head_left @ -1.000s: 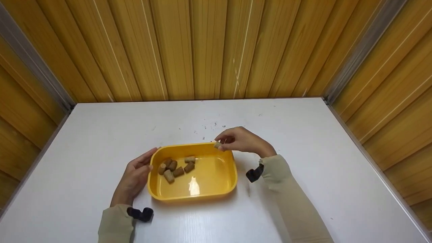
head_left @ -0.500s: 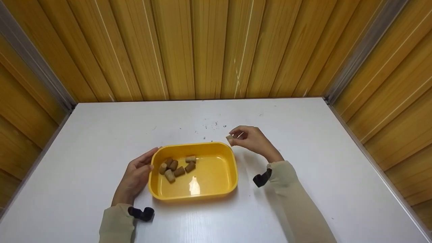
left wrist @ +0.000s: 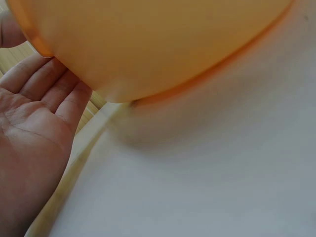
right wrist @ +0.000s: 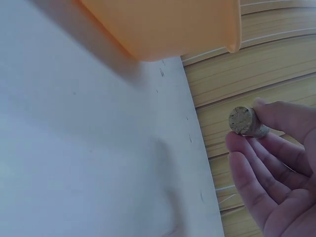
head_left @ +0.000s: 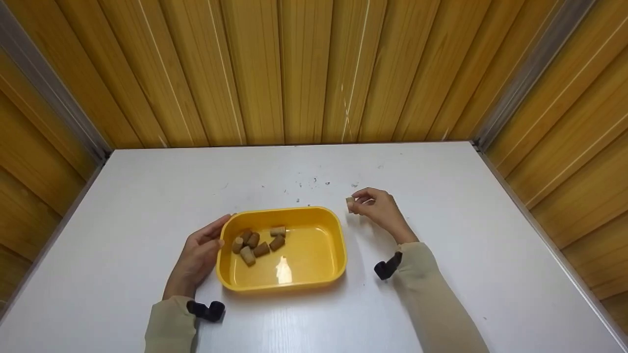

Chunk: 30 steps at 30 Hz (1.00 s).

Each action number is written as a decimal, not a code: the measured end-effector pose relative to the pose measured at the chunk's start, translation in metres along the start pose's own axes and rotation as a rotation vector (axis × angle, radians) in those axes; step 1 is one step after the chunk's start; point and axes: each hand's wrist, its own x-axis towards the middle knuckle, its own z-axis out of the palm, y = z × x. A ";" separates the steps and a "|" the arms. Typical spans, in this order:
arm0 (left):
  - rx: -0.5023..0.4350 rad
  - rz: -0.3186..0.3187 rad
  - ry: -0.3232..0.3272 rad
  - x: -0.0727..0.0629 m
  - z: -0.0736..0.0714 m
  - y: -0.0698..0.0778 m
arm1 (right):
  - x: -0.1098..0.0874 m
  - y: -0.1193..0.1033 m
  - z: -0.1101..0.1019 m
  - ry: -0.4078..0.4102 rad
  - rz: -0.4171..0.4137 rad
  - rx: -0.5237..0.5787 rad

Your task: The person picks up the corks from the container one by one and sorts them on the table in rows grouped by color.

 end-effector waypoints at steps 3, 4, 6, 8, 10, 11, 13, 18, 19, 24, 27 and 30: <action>0.016 -0.015 0.007 -0.001 0.001 0.000 | -0.001 0.007 0.000 0.012 0.022 -0.004; 0.020 -0.021 0.007 -0.002 0.001 0.000 | -0.001 0.009 0.001 0.017 0.026 -0.011; 0.026 -0.029 0.008 -0.002 0.001 0.001 | -0.002 0.013 0.001 0.028 0.040 -0.020; 0.027 -0.032 0.005 -0.002 0.001 0.001 | -0.002 0.016 0.002 0.035 0.049 -0.033; 0.030 -0.033 -0.001 -0.002 0.001 0.001 | -0.003 0.018 0.002 0.044 0.061 -0.040; 0.032 -0.032 -0.003 -0.001 0.000 0.001 | -0.003 0.019 0.002 0.047 0.066 -0.042; 0.032 -0.030 -0.008 -0.002 -0.001 0.002 | -0.003 0.019 0.003 0.047 0.080 -0.048; 0.033 -0.024 -0.032 -0.002 -0.002 0.002 | -0.003 0.020 0.003 0.042 0.124 -0.037; 0.034 -0.022 -0.035 -0.002 -0.002 0.002 | -0.003 0.020 0.002 0.041 0.131 -0.034; 0.033 -0.009 -0.054 -0.003 -0.003 0.002 | -0.002 0.022 0.003 0.034 0.161 -0.014; 0.029 -0.010 -0.060 -0.002 -0.003 0.002 | -0.001 0.024 0.003 0.025 0.174 -0.003; 0.027 -0.014 -0.057 -0.002 -0.002 0.002 | 0.000 0.026 0.003 0.016 0.183 0.016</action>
